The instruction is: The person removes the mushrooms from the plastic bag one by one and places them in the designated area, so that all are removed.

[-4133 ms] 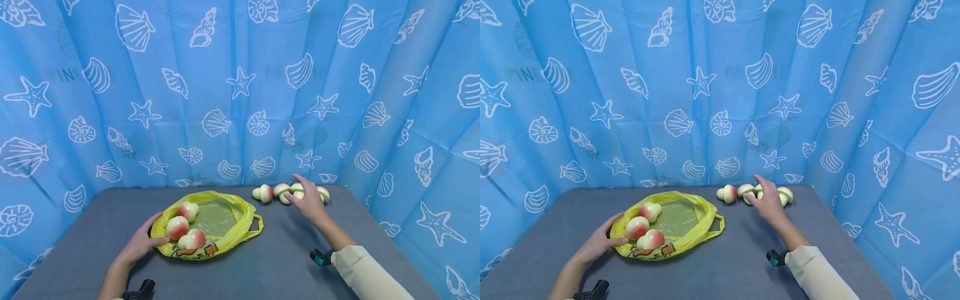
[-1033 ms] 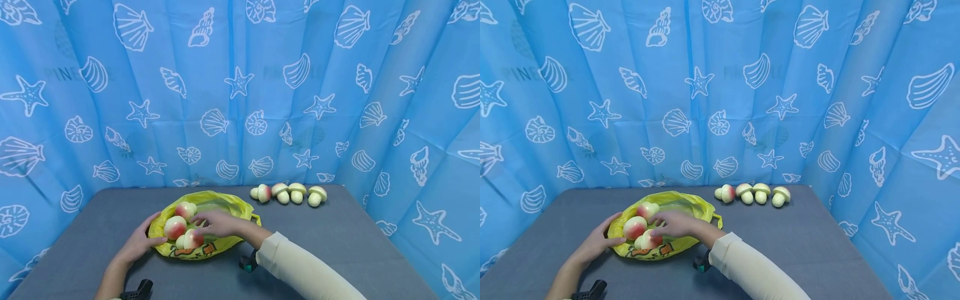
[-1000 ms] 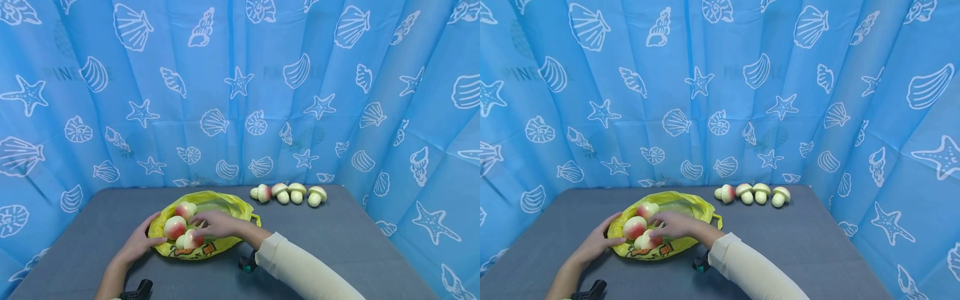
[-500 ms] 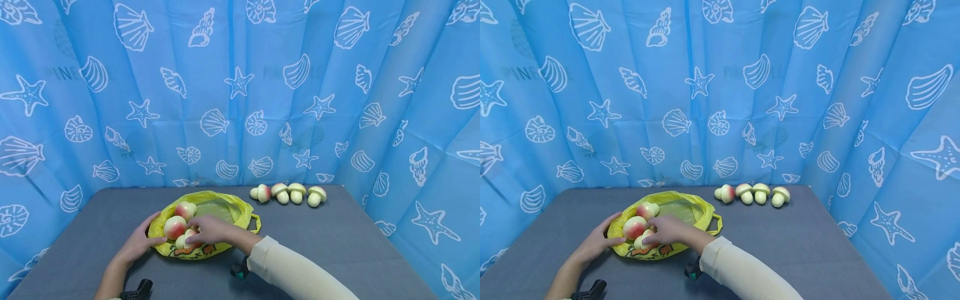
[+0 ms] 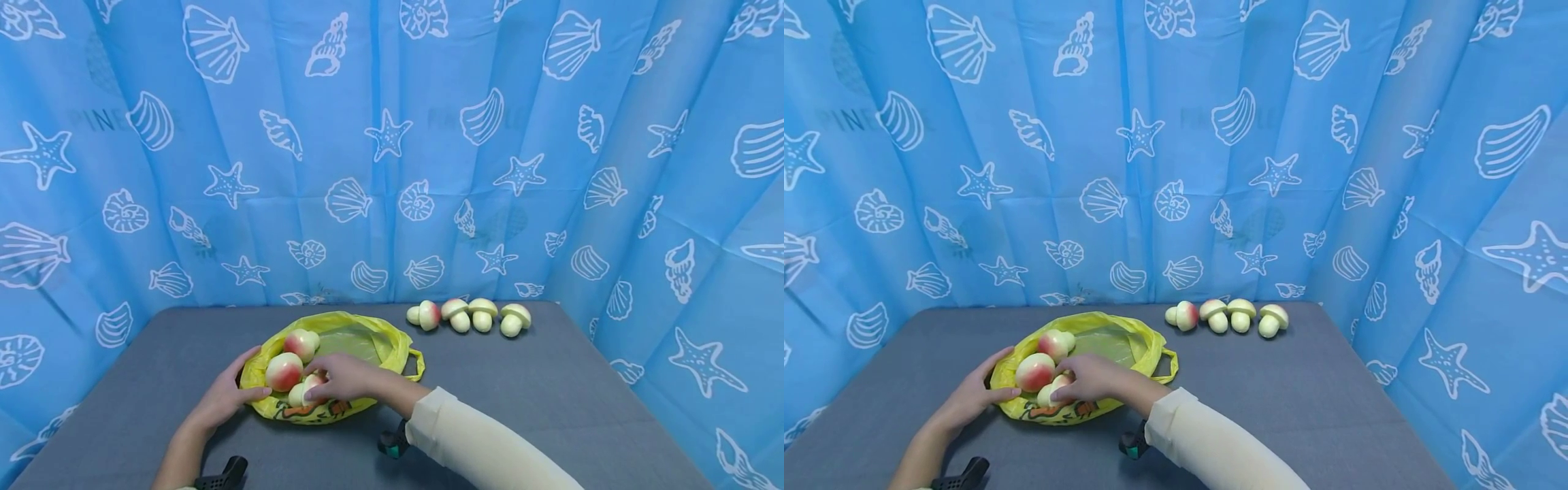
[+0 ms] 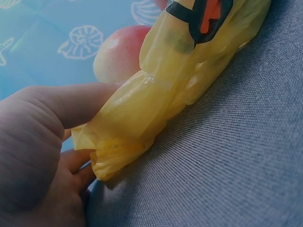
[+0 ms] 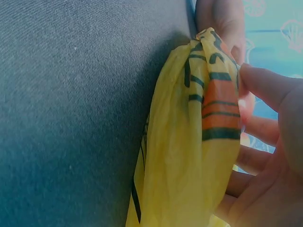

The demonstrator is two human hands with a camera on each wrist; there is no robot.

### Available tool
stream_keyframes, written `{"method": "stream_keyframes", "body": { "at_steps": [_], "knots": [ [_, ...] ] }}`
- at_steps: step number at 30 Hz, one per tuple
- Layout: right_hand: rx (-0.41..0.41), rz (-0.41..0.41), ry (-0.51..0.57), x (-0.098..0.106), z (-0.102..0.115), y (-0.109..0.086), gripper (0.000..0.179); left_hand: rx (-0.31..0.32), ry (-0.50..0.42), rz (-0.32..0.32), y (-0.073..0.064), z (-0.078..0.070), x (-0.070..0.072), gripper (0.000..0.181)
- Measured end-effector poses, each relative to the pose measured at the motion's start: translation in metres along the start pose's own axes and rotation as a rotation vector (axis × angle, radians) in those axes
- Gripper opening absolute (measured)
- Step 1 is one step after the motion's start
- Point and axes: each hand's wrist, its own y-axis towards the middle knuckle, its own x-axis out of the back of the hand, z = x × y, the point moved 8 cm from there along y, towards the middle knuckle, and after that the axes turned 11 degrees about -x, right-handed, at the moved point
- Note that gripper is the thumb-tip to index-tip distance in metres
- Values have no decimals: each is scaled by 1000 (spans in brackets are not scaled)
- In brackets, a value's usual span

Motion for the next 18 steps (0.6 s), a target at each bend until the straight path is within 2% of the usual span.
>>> {"method": "stream_keyframes", "body": {
  "at_steps": [7, 18],
  "knots": [
    [-9, -2, 27, 9, -12, -6, 46, -11, -1, 1, 1, 0, 1, 96],
    [-5, -103, 71, 39, -26, -18, 44, 6, -20, -2, 0, 1, 0, 97]
  ]
}}
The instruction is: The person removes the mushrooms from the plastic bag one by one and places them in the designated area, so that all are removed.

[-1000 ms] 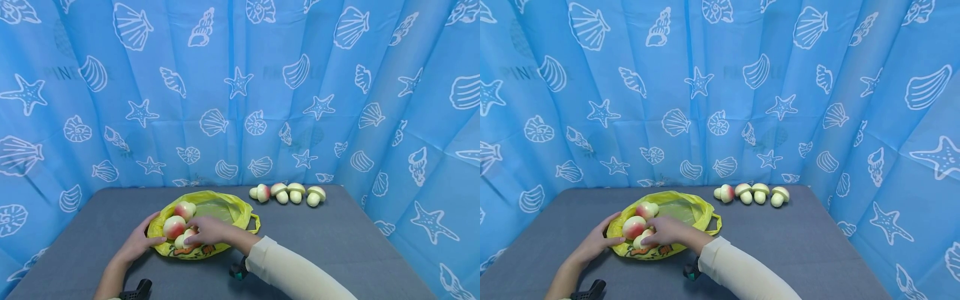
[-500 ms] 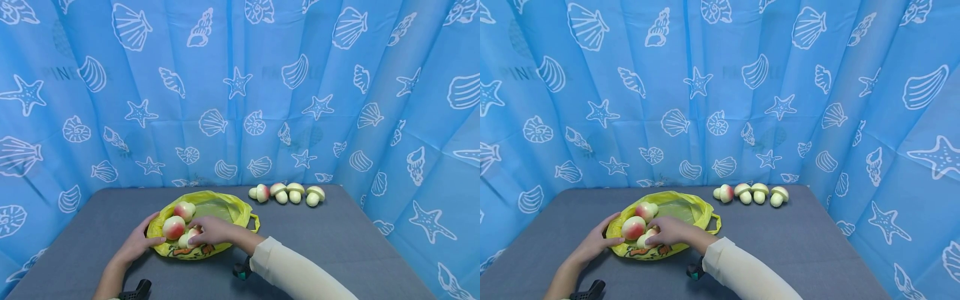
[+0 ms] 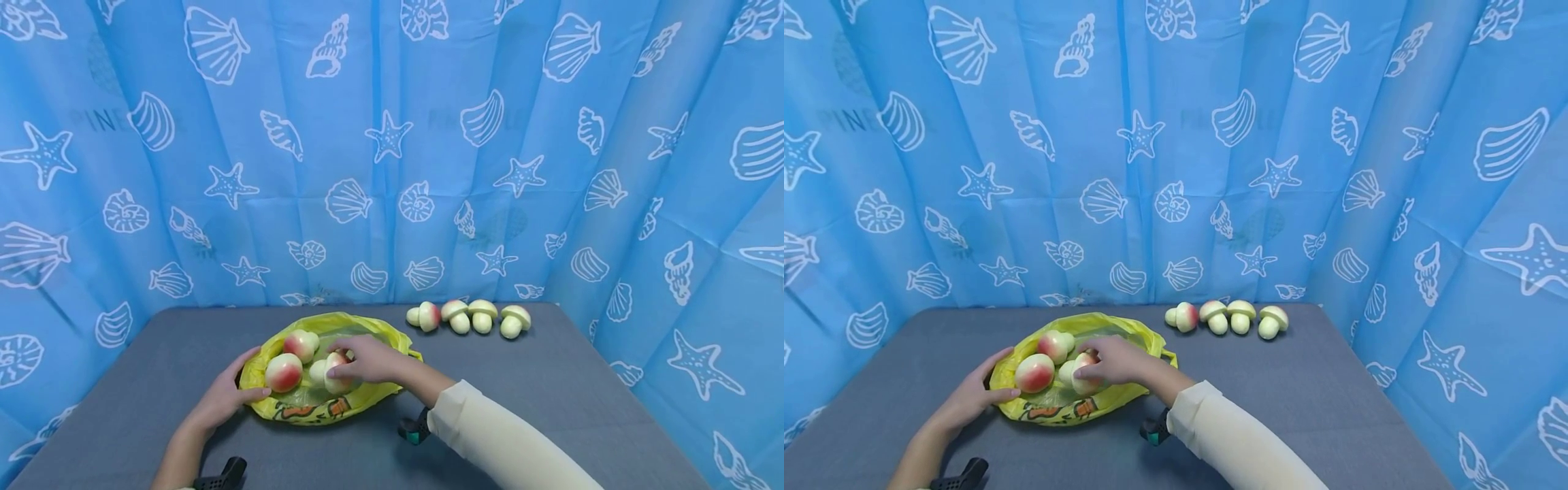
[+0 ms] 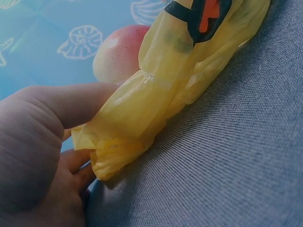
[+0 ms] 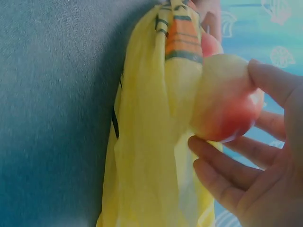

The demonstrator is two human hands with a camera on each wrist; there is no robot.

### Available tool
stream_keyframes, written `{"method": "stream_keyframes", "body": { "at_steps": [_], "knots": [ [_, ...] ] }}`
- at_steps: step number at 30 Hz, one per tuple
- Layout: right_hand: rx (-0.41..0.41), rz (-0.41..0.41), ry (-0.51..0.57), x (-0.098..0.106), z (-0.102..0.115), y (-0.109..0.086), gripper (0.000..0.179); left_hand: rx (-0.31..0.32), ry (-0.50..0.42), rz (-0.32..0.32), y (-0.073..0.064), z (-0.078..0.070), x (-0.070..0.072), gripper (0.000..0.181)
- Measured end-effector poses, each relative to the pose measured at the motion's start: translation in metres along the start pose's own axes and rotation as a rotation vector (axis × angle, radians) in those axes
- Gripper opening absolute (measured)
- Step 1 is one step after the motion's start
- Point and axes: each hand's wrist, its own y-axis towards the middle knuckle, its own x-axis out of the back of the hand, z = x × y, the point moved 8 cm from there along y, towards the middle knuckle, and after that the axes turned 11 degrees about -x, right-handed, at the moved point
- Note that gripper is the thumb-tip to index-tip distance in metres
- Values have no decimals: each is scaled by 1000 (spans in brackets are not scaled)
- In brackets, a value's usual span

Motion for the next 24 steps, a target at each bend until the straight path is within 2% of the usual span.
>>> {"method": "stream_keyframes", "body": {
  "at_steps": [13, 19, 24],
  "knots": [
    [32, -114, 173, 34, -25, -28, 44, -8, -5, 4, -1, -3, -2, 95],
    [37, -150, 226, 51, -34, -38, 45, -8, 16, 3, -1, -3, -1, 96],
    [27, -188, 217, 65, -43, -46, 47, 0, 21, 1, -1, -3, 0, 96]
  ]
}}
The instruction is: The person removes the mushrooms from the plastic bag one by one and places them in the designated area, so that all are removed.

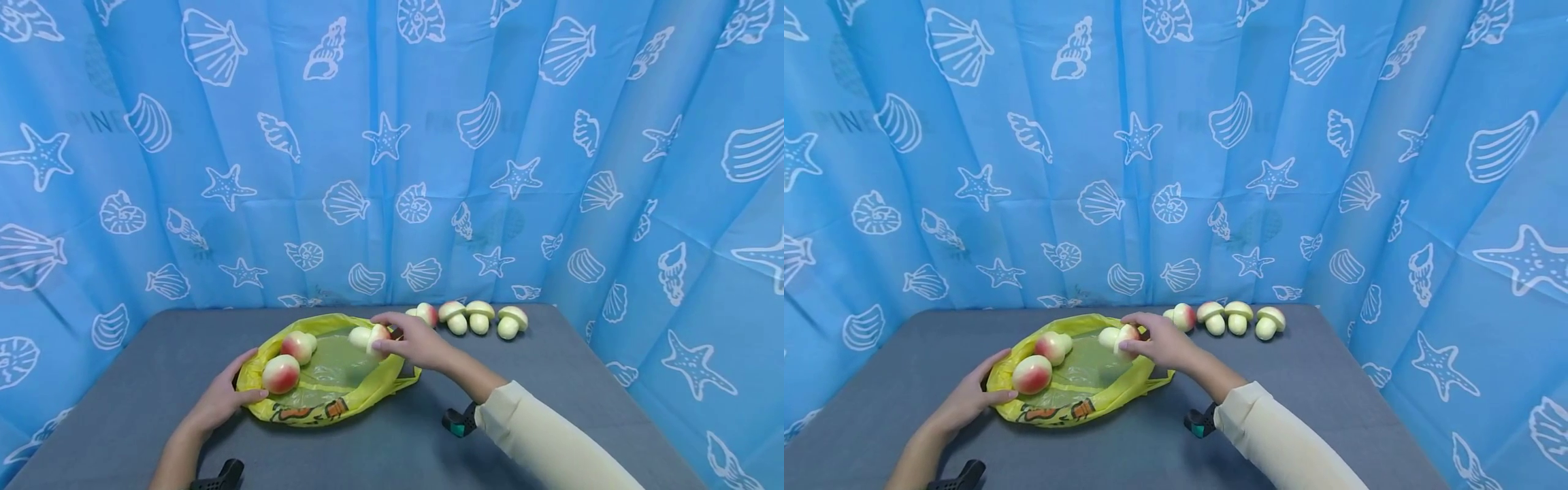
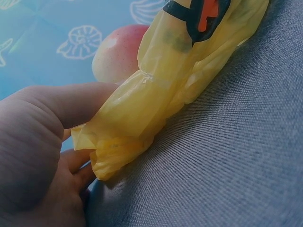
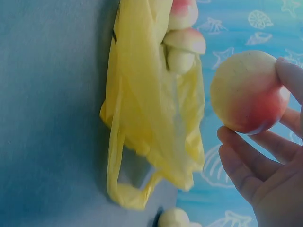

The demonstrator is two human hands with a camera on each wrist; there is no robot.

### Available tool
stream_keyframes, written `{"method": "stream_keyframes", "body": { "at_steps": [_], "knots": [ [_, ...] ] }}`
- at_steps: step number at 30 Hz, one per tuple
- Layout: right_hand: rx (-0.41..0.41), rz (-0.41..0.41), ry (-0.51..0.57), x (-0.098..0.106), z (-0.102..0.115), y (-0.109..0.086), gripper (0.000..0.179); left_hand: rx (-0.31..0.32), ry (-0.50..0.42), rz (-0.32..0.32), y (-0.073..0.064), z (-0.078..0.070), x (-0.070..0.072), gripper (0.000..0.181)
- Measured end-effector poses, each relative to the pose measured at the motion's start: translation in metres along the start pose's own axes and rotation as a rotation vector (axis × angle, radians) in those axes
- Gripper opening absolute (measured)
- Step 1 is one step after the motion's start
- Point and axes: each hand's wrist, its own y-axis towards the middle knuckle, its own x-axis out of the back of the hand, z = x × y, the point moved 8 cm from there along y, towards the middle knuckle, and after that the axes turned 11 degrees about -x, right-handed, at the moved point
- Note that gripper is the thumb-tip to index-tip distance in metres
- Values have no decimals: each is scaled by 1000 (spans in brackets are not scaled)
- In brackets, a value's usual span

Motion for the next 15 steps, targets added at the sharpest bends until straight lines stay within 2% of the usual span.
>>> {"method": "stream_keyframes", "body": {
  "at_steps": [15],
  "knots": [
    [-66, -103, -51, 39, -44, -22, 43, 5, -2, 2, -1, 0, 1, 97]
  ]
}}
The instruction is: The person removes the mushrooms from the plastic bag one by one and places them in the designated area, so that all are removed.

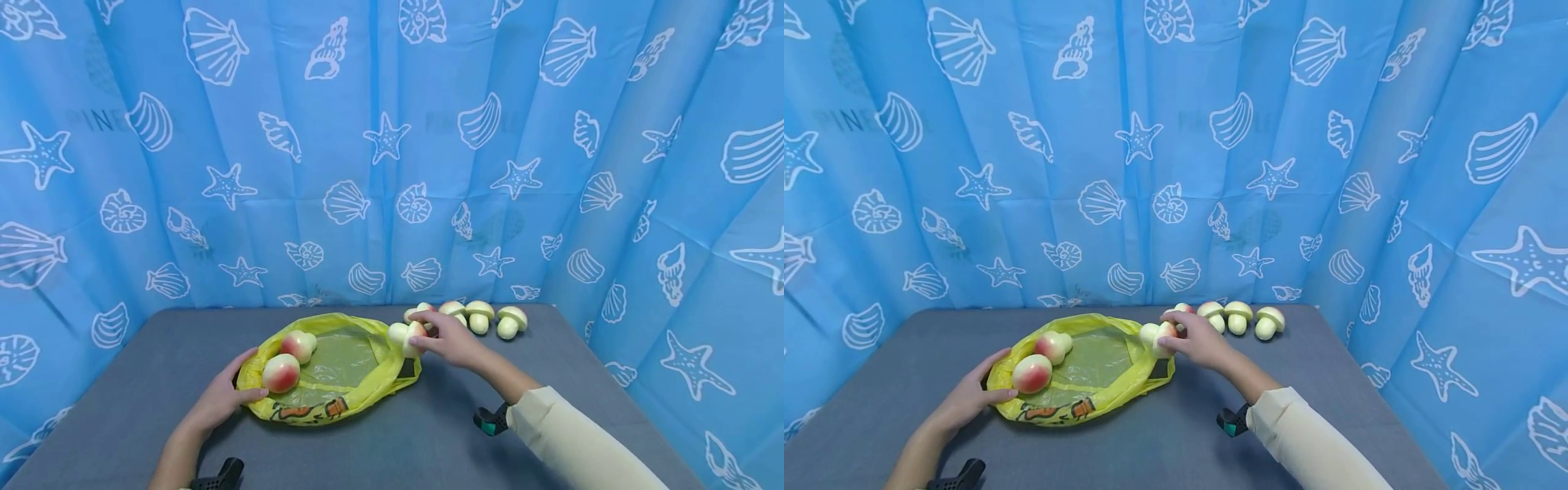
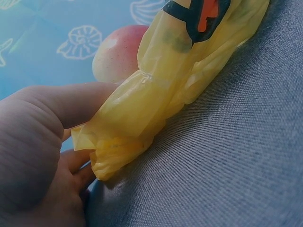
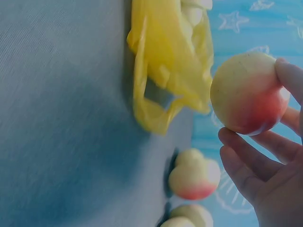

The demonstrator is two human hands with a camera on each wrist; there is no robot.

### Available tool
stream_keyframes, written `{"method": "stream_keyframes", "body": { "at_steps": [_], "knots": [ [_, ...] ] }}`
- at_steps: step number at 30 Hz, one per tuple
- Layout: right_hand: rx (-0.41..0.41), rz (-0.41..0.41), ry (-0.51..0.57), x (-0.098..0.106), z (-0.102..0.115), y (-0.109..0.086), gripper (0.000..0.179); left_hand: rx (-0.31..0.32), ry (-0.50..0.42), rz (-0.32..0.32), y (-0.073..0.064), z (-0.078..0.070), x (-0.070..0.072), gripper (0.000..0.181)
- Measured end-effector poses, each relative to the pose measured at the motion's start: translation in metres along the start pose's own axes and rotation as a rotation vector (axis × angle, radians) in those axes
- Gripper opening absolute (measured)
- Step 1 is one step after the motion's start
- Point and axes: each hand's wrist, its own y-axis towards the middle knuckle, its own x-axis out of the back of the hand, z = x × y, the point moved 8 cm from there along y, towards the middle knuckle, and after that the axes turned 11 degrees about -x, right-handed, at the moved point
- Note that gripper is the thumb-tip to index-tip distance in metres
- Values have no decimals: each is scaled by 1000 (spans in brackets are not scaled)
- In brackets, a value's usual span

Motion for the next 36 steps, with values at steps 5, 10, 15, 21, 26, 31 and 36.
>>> {"method": "stream_keyframes", "body": {
  "at_steps": [5, 10, 15, 21, 26, 31, 36],
  "knots": [
    [-20, -40, -60, 7, -17, -4, 45, -5, 3, -1, 0, 1, 0, 97],
    [-36, -51, -103, 12, -33, -7, 47, 0, -11, 0, 0, 2, 0, 98],
    [-34, -43, -181, 12, -45, -8, 46, 6, -14, -2, 0, 3, 0, 98],
    [-77, -34, -258, 14, -59, -6, 49, 10, -4, -4, 1, 3, 1, 98],
    [-137, -48, -297, 15, -71, -3, 54, 11, -8, -7, 1, 2, 0, 97],
    [-162, -62, -317, 17, -78, 0, 50, 4, -29, -7, 0, 2, 0, 97],
    [-127, -87, -317, 18, -79, 0, 49, -6, -48, -8, -2, 0, 0, 96]
  ]
}}
